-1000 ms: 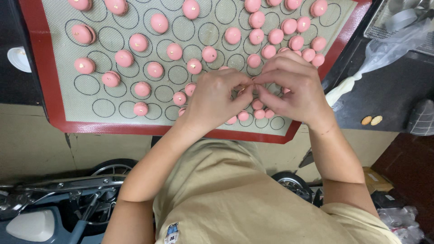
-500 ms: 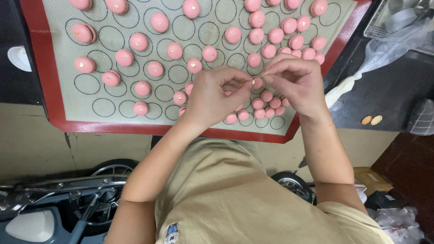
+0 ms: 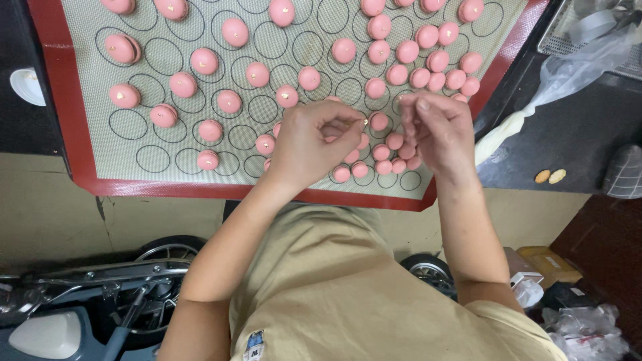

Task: The person places small gold decorative pieces onto pink macarons arranged on a silicone baking mat. They use a brush to apply a small amount of adhesive from a jar, then place the decorations by hand onto individual macarons.

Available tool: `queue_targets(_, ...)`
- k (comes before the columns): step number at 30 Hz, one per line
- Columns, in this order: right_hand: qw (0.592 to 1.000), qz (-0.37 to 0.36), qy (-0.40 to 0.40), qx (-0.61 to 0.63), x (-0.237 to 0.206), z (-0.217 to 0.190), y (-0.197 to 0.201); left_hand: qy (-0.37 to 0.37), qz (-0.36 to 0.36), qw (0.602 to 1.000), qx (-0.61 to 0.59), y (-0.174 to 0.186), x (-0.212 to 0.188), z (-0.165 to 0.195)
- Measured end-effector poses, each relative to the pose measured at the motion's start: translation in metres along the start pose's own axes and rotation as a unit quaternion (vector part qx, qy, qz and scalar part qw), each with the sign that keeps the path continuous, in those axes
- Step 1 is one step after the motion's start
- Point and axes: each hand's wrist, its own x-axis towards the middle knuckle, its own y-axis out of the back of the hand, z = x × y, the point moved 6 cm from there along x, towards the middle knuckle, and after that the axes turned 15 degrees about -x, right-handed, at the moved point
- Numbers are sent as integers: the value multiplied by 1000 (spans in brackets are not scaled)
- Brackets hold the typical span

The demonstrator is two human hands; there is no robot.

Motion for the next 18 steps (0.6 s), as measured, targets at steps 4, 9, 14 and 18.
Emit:
queue_targets(4,818,120,300,-476,-21,-36,-12,-2,18,1000,3,4,-3,0)
queue_targets(9,694,126,340,-622,-15,-32,-34,-11,13,1000,10,4,-5,-2)
queue_targets(14,673,126,354,-637,-10,-28,-39,-39,18,998,47,7,-7,-1)
queue_targets(18,671,122,353,-641,-8,-25,-40,-55,20,997,54,6,-8,0)
